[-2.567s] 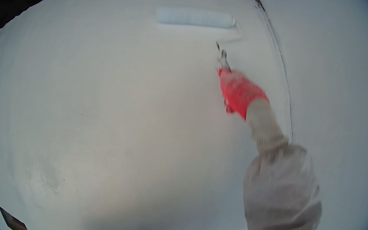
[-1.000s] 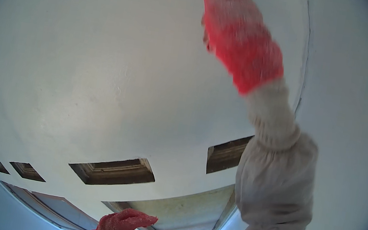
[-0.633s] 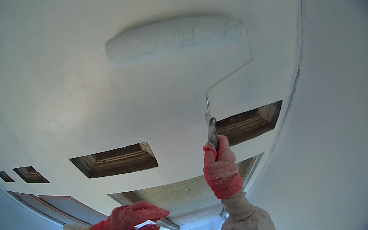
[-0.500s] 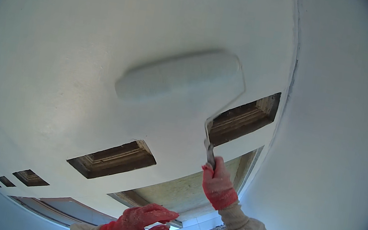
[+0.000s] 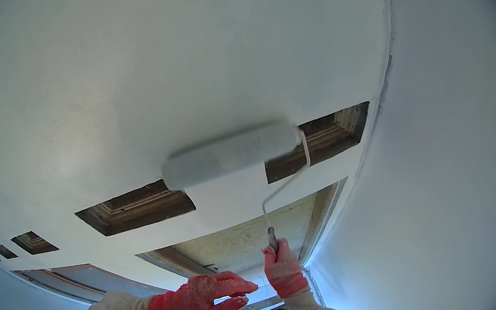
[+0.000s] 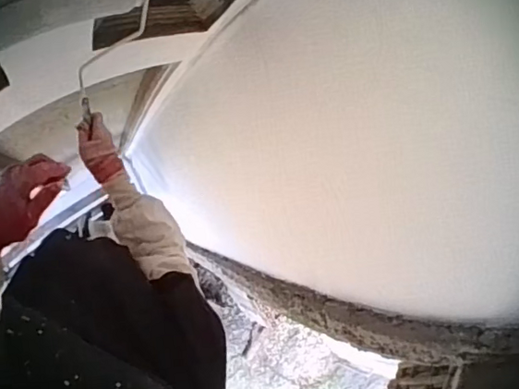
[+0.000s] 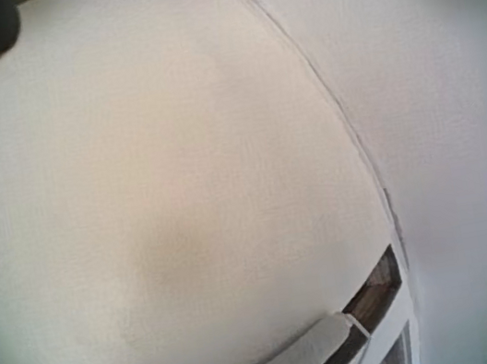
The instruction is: The person uses a paint roller to apply white paint to a ceiling, periodically moving the roller back and forth across different sections.
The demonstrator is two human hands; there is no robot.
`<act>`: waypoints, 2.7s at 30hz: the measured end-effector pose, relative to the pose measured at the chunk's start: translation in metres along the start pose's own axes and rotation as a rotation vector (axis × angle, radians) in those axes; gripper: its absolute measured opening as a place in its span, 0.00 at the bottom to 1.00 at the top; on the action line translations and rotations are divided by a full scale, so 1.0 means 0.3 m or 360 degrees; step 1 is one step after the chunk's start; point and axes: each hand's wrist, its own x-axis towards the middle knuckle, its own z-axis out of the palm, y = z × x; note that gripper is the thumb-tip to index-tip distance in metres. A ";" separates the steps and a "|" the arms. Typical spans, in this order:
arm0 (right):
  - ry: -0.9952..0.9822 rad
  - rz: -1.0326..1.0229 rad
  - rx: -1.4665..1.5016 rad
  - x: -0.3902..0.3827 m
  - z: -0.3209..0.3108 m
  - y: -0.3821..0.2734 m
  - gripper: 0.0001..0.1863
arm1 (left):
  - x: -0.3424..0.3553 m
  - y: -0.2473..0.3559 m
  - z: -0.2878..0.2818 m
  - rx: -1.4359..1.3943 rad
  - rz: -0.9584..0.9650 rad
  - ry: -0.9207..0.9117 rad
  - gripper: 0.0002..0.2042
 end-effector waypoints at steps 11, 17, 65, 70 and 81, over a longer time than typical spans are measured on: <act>-0.0177 0.0287 -0.0130 -0.203 0.076 0.288 0.09 | 0.008 -0.080 0.086 -0.0102 -0.0005 -0.0065 0.13; -0.0251 0.0429 -0.0200 -0.225 0.063 0.250 0.10 | 0.010 -0.102 0.105 -0.0049 0.0046 -0.0049 0.13; -0.0286 0.0559 -0.0395 -0.308 0.113 0.458 0.09 | 0.307 -0.903 0.626 -0.1161 -0.0987 0.0171 0.26; -0.0381 0.0624 -0.0475 -0.306 0.108 0.524 0.17 | 0.367 -0.898 0.687 -0.1755 -0.1013 0.0279 0.16; -0.0359 0.0582 -0.0499 -0.319 0.120 0.616 0.19 | 0.381 -0.927 0.694 -0.1608 -0.0987 0.0192 0.12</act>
